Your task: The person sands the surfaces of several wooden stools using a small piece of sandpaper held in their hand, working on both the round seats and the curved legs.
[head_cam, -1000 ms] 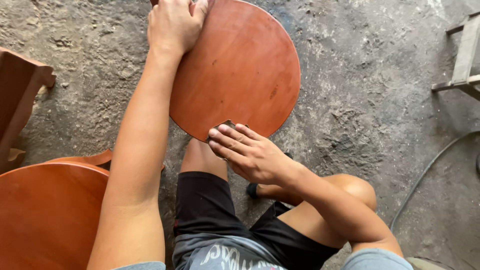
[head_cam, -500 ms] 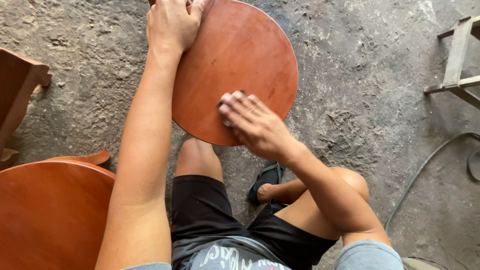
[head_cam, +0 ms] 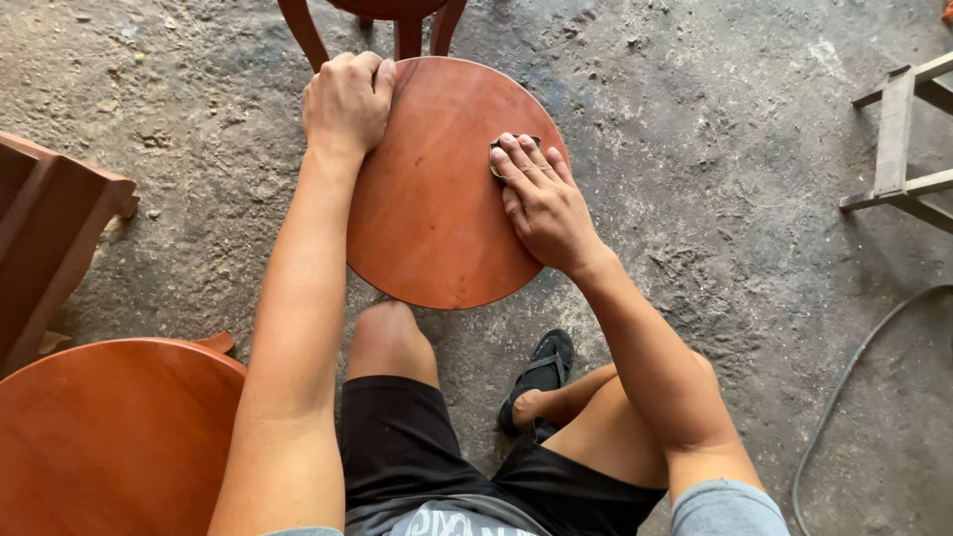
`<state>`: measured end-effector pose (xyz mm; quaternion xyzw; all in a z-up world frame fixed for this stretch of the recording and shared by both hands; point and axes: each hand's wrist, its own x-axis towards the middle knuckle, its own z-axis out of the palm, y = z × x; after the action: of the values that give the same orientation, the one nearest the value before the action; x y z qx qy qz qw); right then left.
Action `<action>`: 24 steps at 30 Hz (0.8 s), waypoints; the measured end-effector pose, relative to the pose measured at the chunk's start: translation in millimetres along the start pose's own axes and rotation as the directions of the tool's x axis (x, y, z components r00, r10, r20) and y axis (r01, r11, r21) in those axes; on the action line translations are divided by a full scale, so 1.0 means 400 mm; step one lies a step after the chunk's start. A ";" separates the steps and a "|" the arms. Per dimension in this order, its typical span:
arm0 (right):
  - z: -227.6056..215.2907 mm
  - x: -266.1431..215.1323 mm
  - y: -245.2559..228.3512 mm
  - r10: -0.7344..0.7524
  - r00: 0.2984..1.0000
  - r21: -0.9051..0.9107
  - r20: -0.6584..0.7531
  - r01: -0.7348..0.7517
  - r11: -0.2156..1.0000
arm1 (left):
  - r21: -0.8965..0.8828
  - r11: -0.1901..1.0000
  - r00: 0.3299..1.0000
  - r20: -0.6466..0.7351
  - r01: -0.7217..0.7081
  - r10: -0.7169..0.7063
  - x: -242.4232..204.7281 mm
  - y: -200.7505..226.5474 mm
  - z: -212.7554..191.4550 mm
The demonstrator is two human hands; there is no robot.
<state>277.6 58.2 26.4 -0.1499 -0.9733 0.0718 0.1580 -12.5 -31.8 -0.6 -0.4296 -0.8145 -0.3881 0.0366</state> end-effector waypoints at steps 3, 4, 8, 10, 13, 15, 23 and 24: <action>-0.003 0.005 0.002 -0.006 1.000 -0.009 0.008 0.006 1.000 | -0.023 0.993 0.993 -0.027 -0.113 0.112 -0.006 0.004 -0.006; -0.005 0.011 0.005 -0.009 1.000 -0.015 0.008 0.009 1.000 | -0.027 0.988 0.988 -0.036 -0.152 0.151 -0.002 0.005 -0.010; -0.003 0.001 0.006 -0.014 1.000 0.016 -0.011 0.014 1.000 | -0.100 0.950 0.955 -0.008 -0.295 0.296 -0.015 0.013 -0.015; -0.001 0.004 0.006 -0.019 1.000 0.009 -0.013 0.019 1.000 | -0.049 0.939 0.941 -0.004 -0.339 0.339 -0.014 0.019 -0.022; -0.003 0.006 0.009 -0.033 0.999 0.001 0.002 0.033 0.999 | 0.017 0.990 0.987 0.093 -0.137 0.135 -0.006 0.039 -0.027; -0.003 0.008 0.010 -0.036 0.999 -0.005 -0.001 0.036 0.999 | 0.073 0.997 0.986 0.164 0.006 -0.018 0.000 0.049 -0.030; 0.000 0.005 0.008 -0.033 0.999 0.005 -0.004 0.033 0.999 | 0.098 0.980 0.972 0.143 0.175 -0.187 0.005 0.042 -0.027; -0.001 0.006 0.007 -0.030 1.000 0.010 -0.002 0.030 1.000 | 0.095 0.979 0.971 0.144 0.180 -0.193 0.005 0.042 -0.027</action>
<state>276.5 61.7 26.8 -0.1348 -0.9749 0.0742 0.1608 -4.6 -32.2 17.9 -0.3777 -0.8669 -0.3222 -0.0451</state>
